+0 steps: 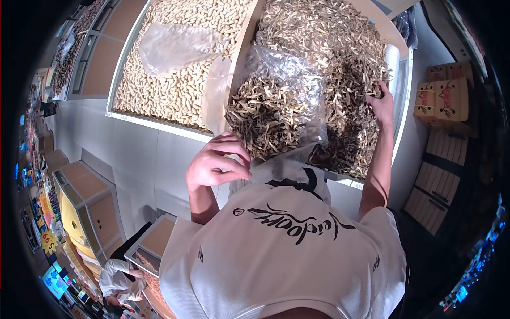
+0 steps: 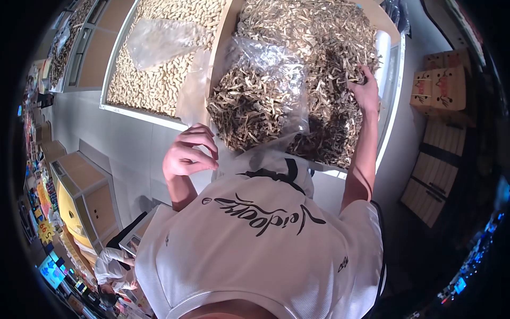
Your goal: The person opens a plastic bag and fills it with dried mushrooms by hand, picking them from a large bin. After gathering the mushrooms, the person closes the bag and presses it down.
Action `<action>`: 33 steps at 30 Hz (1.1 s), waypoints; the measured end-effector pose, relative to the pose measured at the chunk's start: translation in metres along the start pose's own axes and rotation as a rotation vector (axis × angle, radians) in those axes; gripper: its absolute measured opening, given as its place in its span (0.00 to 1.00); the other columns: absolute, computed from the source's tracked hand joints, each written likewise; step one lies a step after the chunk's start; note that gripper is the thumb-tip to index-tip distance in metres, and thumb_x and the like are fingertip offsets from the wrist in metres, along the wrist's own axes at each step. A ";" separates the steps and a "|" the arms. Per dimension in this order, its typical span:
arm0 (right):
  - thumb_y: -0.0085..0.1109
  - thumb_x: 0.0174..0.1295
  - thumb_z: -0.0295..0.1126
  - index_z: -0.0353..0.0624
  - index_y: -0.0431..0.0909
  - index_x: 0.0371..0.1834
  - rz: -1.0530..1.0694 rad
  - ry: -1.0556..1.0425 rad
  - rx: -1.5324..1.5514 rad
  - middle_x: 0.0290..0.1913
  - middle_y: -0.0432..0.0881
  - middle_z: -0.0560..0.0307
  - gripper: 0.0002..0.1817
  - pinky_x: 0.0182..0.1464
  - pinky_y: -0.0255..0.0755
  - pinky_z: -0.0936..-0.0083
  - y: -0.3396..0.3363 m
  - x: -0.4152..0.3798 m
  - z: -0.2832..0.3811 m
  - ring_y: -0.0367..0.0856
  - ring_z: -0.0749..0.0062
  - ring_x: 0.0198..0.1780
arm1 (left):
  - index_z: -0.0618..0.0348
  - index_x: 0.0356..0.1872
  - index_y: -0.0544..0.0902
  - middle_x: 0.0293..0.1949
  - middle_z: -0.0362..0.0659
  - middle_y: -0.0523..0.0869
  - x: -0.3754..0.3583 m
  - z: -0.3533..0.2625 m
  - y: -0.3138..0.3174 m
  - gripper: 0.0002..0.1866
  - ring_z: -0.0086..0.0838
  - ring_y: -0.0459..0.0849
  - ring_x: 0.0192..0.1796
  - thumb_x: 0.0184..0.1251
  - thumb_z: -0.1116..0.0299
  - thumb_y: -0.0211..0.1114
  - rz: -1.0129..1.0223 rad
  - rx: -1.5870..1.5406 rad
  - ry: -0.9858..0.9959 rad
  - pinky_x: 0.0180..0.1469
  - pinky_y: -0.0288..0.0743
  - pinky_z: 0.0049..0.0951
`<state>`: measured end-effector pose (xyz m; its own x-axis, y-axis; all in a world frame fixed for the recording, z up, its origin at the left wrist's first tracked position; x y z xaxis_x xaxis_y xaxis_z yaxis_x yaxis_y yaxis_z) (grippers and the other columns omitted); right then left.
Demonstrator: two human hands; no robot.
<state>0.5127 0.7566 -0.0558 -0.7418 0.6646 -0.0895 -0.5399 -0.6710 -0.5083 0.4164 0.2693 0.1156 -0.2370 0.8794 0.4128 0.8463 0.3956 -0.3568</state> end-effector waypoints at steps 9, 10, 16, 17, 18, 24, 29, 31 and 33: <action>0.76 0.44 0.22 0.62 0.80 0.62 0.528 -0.085 -0.100 0.65 0.82 0.52 0.37 0.71 0.72 0.53 0.135 -0.107 0.190 0.80 0.51 0.65 | 0.53 0.28 0.91 0.32 0.37 0.86 -0.012 -0.008 -0.008 0.07 0.31 0.82 0.35 0.45 0.72 0.80 -0.063 0.040 -0.022 0.45 0.71 0.35; 0.76 0.45 0.24 0.64 0.79 0.63 0.598 -0.085 -0.155 0.66 0.82 0.53 0.38 0.70 0.74 0.54 0.154 -0.117 0.194 0.81 0.52 0.65 | 0.53 0.28 0.91 0.31 0.36 0.86 -0.015 -0.009 -0.010 0.07 0.31 0.82 0.35 0.45 0.72 0.80 -0.069 0.043 -0.023 0.45 0.71 0.35; 0.69 0.54 0.33 0.54 0.78 0.67 0.828 -0.566 -0.002 0.52 0.88 0.47 0.32 0.61 0.78 0.63 0.242 -0.166 0.191 0.87 0.53 0.50 | 0.53 0.28 0.91 0.31 0.37 0.86 -0.024 -0.012 -0.016 0.07 0.31 0.82 0.34 0.46 0.70 0.80 -0.113 0.077 -0.016 0.45 0.71 0.36; 0.69 0.53 0.33 0.51 0.79 0.65 0.797 -0.592 -0.028 0.51 0.87 0.47 0.31 0.62 0.77 0.63 0.241 -0.164 0.193 0.86 0.49 0.50 | 0.53 0.28 0.91 0.31 0.37 0.86 -0.026 -0.013 -0.017 0.07 0.31 0.82 0.34 0.46 0.70 0.80 -0.122 0.077 -0.018 0.45 0.72 0.36; 0.72 0.58 0.33 0.53 0.79 0.66 0.959 -0.388 -0.116 0.67 0.79 0.42 0.29 0.72 0.68 0.64 0.241 -0.157 0.192 0.79 0.48 0.66 | 0.53 0.28 0.91 0.31 0.37 0.86 -0.028 -0.013 -0.019 0.07 0.31 0.82 0.34 0.46 0.70 0.80 -0.131 0.078 -0.019 0.45 0.72 0.36; 0.71 0.60 0.33 0.63 0.78 0.70 0.737 -0.444 -0.122 0.72 0.74 0.43 0.31 0.74 0.66 0.58 0.218 -0.119 0.189 0.71 0.49 0.74 | 0.53 0.29 0.91 0.31 0.37 0.86 -0.029 -0.010 -0.025 0.07 0.30 0.82 0.34 0.46 0.71 0.80 -0.130 0.057 -0.004 0.45 0.71 0.36; 0.69 0.63 0.39 0.68 0.72 0.74 0.578 -0.360 -0.290 0.80 0.60 0.40 0.34 0.78 0.61 0.56 0.217 -0.105 0.190 0.61 0.45 0.79 | 0.53 0.29 0.91 0.31 0.37 0.86 -0.026 -0.007 -0.026 0.08 0.30 0.82 0.34 0.46 0.71 0.80 -0.120 0.041 0.006 0.45 0.71 0.36; 0.68 0.63 0.43 0.64 0.70 0.75 0.468 -0.332 -0.437 0.81 0.58 0.37 0.35 0.79 0.59 0.54 0.221 -0.093 0.169 0.61 0.40 0.79 | 0.53 0.29 0.91 0.32 0.37 0.86 -0.028 -0.006 -0.028 0.08 0.30 0.82 0.35 0.45 0.71 0.81 -0.121 0.036 0.009 0.45 0.71 0.36; 0.70 0.62 0.43 0.61 0.71 0.75 0.394 -0.250 -0.456 0.80 0.58 0.36 0.36 0.79 0.58 0.53 0.210 -0.086 0.158 0.62 0.39 0.78 | 0.53 0.29 0.91 0.32 0.37 0.86 -0.030 -0.007 -0.029 0.08 0.31 0.82 0.35 0.45 0.71 0.81 -0.125 0.055 0.004 0.45 0.71 0.36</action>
<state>0.4001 0.5071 -0.0196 -0.9496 0.2637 -0.1694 -0.0263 -0.6056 -0.7953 0.4027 0.2294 0.1192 -0.3366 0.8214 0.4605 0.7828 0.5159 -0.3479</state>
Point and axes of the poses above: each hand's wrist, its own x-axis towards the middle knuckle, its own y-axis out of the palm, z = x × y, the point moved 5 cm from there along x, towards the middle knuckle
